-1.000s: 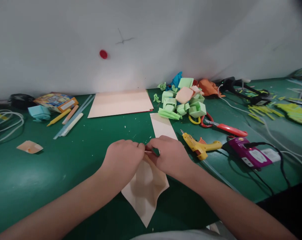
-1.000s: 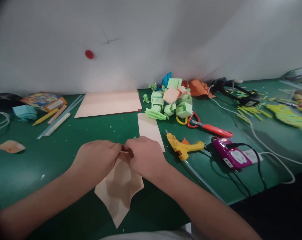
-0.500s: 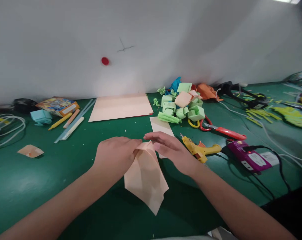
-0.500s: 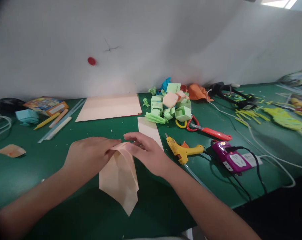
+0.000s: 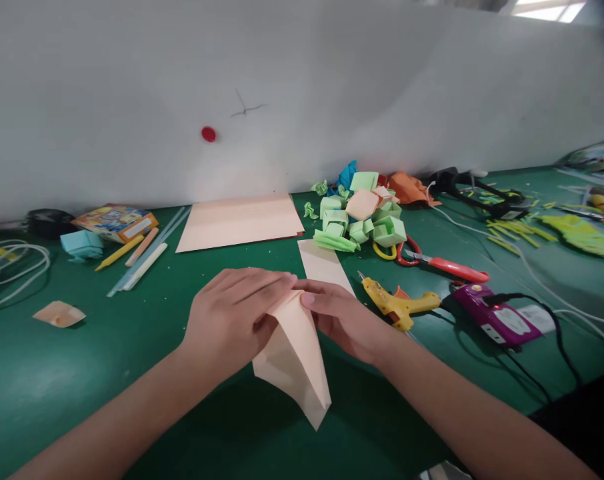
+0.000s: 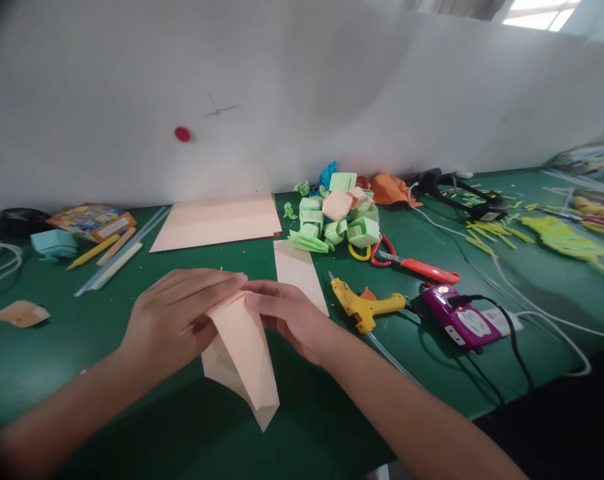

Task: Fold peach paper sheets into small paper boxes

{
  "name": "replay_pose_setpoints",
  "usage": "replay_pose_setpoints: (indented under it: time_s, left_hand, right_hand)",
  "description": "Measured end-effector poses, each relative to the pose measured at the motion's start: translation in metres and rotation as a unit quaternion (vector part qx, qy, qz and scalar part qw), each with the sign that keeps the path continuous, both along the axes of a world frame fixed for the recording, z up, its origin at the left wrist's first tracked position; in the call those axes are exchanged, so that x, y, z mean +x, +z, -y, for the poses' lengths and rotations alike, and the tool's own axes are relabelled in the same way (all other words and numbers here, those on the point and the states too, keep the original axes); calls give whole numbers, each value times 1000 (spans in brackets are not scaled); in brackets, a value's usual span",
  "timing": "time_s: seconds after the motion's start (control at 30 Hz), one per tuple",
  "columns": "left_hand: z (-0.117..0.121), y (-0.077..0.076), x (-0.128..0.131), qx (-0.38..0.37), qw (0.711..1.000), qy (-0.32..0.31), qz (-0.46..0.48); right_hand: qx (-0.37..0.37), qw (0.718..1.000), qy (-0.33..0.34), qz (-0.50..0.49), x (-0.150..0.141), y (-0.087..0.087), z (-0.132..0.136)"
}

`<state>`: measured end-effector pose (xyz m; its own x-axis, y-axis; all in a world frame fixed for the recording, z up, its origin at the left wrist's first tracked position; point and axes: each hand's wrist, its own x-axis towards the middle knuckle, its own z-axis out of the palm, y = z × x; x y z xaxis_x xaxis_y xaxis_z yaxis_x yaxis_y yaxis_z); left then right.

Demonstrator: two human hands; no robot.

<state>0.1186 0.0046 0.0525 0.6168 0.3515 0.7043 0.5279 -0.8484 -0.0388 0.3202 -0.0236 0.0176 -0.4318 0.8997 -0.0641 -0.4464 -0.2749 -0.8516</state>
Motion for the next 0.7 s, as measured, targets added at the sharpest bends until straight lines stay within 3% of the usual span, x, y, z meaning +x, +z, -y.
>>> replay_pose_setpoints:
  time_s: [0.13,0.7]
  left_hand:
    - [4,3,2,-32,997,-55,37]
    - [14,7,3,-36,997,-31,64]
  right_hand:
    - [-6,1000,15,8,0,1,2]
    - [-51,998,33,-19,-7,2,6]
